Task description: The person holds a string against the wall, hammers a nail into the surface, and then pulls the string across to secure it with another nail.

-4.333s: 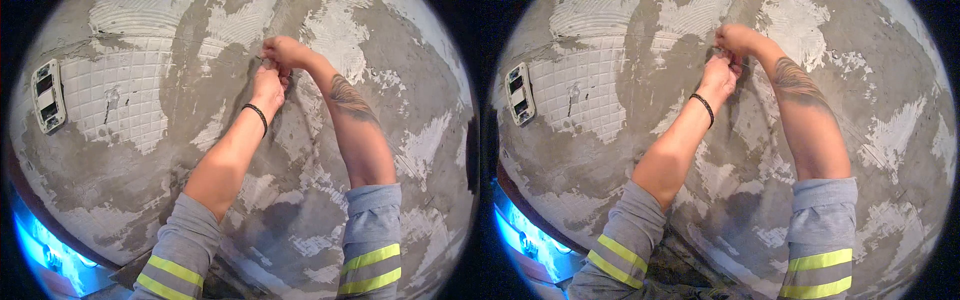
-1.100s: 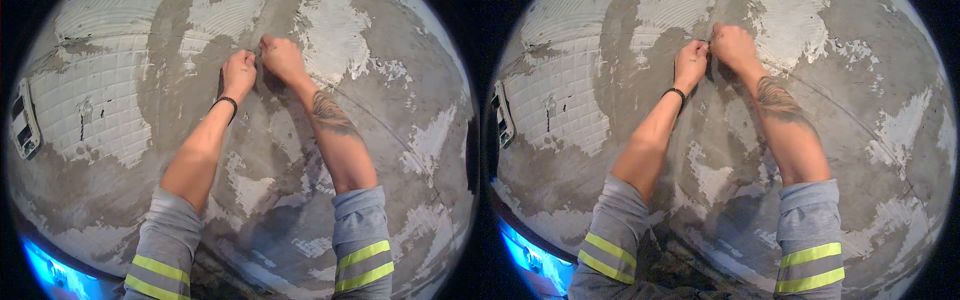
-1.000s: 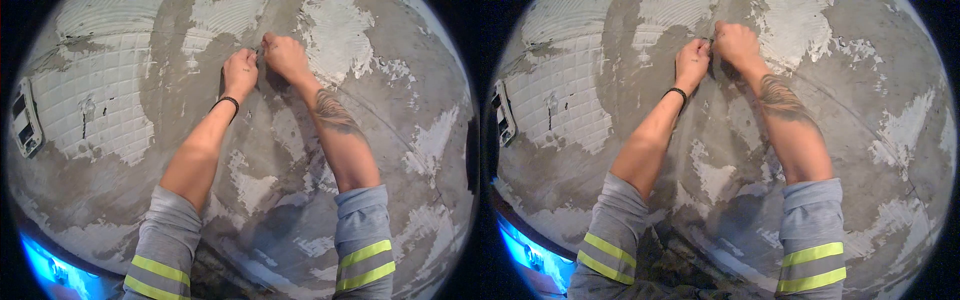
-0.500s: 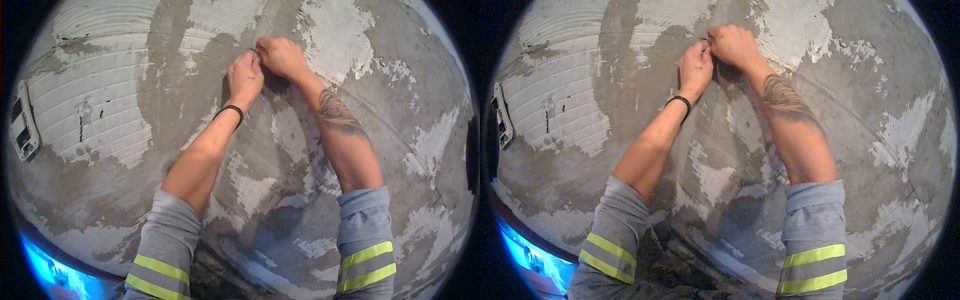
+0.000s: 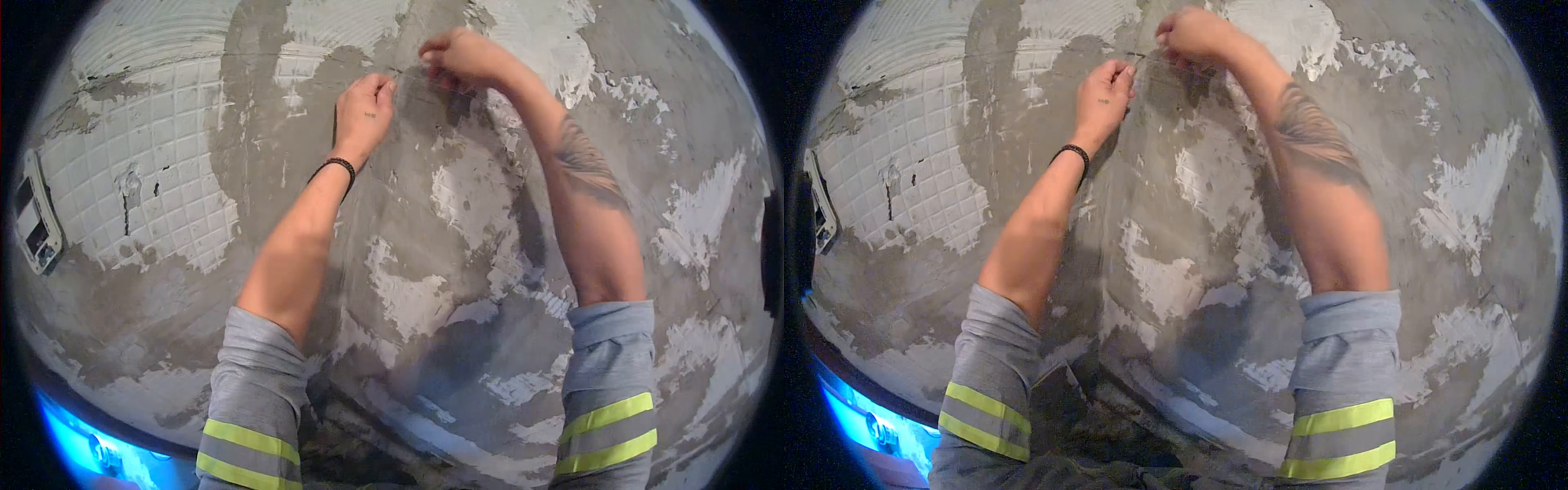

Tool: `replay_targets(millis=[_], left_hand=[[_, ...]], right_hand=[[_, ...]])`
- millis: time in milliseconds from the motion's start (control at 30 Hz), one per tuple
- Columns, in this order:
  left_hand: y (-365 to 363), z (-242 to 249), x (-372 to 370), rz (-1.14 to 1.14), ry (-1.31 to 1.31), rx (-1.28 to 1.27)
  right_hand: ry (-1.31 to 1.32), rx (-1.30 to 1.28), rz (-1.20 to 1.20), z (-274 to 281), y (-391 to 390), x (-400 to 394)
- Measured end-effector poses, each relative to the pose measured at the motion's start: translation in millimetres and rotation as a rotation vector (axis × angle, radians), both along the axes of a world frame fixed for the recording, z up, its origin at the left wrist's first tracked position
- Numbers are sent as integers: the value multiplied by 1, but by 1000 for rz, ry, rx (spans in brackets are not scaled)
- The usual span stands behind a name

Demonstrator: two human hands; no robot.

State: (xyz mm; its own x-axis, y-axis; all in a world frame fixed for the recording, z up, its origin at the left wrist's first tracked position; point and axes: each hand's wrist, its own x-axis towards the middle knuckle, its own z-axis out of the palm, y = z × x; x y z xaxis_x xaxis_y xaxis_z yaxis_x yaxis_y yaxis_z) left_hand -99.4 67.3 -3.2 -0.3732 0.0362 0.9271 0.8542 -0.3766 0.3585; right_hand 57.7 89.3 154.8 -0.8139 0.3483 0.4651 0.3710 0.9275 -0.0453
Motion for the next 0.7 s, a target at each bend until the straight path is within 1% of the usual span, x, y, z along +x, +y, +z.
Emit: replay_targets(millis=[33,67,133,200,233,300,367,433,467,533,633,667,700], left_hand=[[-2,2,1,-80,-62,-38],[-4,3,4,-164,-123,-80],[-7,4,3,-154,-122,-118],[-13,4,9,-309,-138,-96],[-12,5,8,-354,-167,-133],[-16,8,8,-412,-201,-191],[-18,13,5,-437,-193,-209],[-13,11,-2,-495,-223,-206],[-12,12,-2,-490,-220,-210],[-11,16,-5,-505,-294,-254],[-20,24,9,-675,-477,-246],[-27,31,21,-731,-559,-254],[-27,35,23,-763,-603,-263]], right_hand=[[125,-163,11,7,10,5],[127,-164,1,9,19,2],[128,571,77,13,38,10],[185,604,-64,-23,11,4],[158,546,-82,-38,2,3],[200,459,-36,-58,-11,3],[233,358,-72,-63,-15,-4],[253,334,-73,-61,-16,-3],[260,302,-69,-62,-16,-4],[299,333,-19,-65,4,-15],[339,311,1,-57,24,-38],[349,279,0,-54,27,-38],[354,300,-22,-55,23,-36]])
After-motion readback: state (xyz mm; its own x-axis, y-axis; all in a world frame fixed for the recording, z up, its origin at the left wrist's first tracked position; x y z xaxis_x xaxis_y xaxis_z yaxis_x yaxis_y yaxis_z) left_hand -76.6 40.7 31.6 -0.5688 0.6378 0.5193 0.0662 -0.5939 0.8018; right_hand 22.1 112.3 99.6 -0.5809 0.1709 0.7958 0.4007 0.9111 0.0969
